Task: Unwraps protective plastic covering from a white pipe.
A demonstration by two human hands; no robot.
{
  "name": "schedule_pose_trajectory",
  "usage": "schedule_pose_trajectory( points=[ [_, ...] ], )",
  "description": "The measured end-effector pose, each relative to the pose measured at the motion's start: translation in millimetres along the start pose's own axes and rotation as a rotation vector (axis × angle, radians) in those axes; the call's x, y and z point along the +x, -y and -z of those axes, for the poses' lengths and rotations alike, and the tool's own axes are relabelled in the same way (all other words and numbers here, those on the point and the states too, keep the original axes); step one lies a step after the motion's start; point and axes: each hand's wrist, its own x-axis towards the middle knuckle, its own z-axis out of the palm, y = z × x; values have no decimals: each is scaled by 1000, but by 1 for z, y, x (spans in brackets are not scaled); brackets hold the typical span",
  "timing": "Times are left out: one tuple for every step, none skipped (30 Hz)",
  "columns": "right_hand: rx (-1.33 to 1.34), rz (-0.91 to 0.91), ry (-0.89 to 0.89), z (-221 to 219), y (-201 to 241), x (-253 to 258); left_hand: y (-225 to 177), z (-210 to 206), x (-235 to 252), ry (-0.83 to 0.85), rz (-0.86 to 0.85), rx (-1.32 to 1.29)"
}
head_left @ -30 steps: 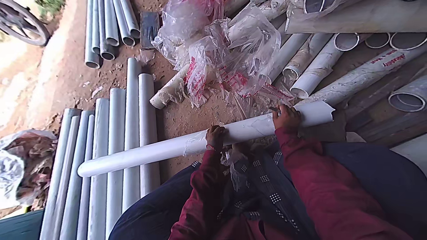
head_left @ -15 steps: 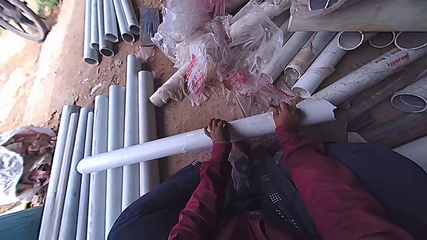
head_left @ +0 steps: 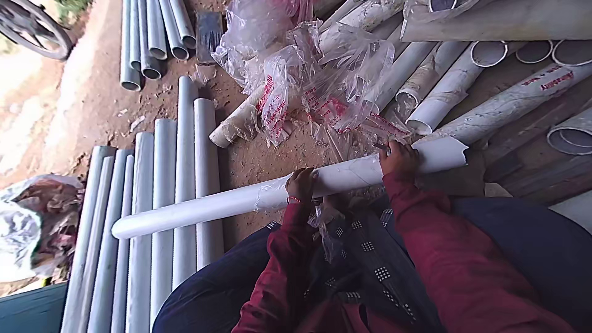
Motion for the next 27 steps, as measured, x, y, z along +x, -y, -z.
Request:
schedule_pose_trajectory(
  points=[
    [-1,5,4,0,0,0,-11,0,1,28,52,79],
    [-4,9,4,1,0,-1,-21,-1,2,56,104,151],
    [-3,10,3,2,0,-1,-30,-1,3,85,154,217],
    [-5,6,5,2,0,-1,-39,-2,5,112,200,278],
    [-4,2,6,2,0,-2,-46,-3,7,129,231,330],
    [-2,-1,8,2,0,-2,-50,-5,9,138,252,367],
    [-2,-2,7,2,0,-2,-51,-6,11,141,265,388],
    [-5,0,-1,1,0,-2,-51,-7,14,145,268,383],
    [-2,6,-9,1,0,-2,-50,-7,16,153,265,357],
    [1,11,-20,1,0,-3,-46,-5,17,168,256,315],
    [11,17,-27,1,0,-3,-40,-3,16,175,232,253],
    [19,20,-32,2,0,-4,-30,-3,15,179,188,177],
    [24,19,-40,1,-1,-4,-17,-3,13,168,115,78],
    [26,19,-49,1,-1,-5,-3,-4,9,146,32,-33],
    [28,17,-56,1,-1,-5,8,-5,7,123,-33,-142],
    [27,21,-66,1,-1,-4,14,-7,6,84,-68,-243],
    [25,24,-71,0,-2,-3,15,-7,5,44,-48,-309],
    [22,28,-71,-1,-2,-3,11,-6,4,-11,0,-326],
    [16,30,-70,-1,-2,-1,7,-5,4,-50,36,-291],
    [13,28,-58,-2,-1,-1,4,-2,5,-51,41,-191],
    [13,25,-45,-2,0,1,-1,0,7,-24,38,-73],
    [17,22,-28,-1,1,1,-9,0,9,12,50,23],
    [18,22,-24,-1,1,1,-19,0,9,55,87,110],
    [17,26,-34,-1,0,0,-30,0,8,92,135,175],
    [14,31,-52,-2,-1,-1,-40,-2,9,121,179,221],
    [12,30,-57,-2,-2,-1,-47,-4,9,136,213,261],
    [8,26,-54,-3,-2,-2,-50,-8,10,131,230,298]
  ],
)
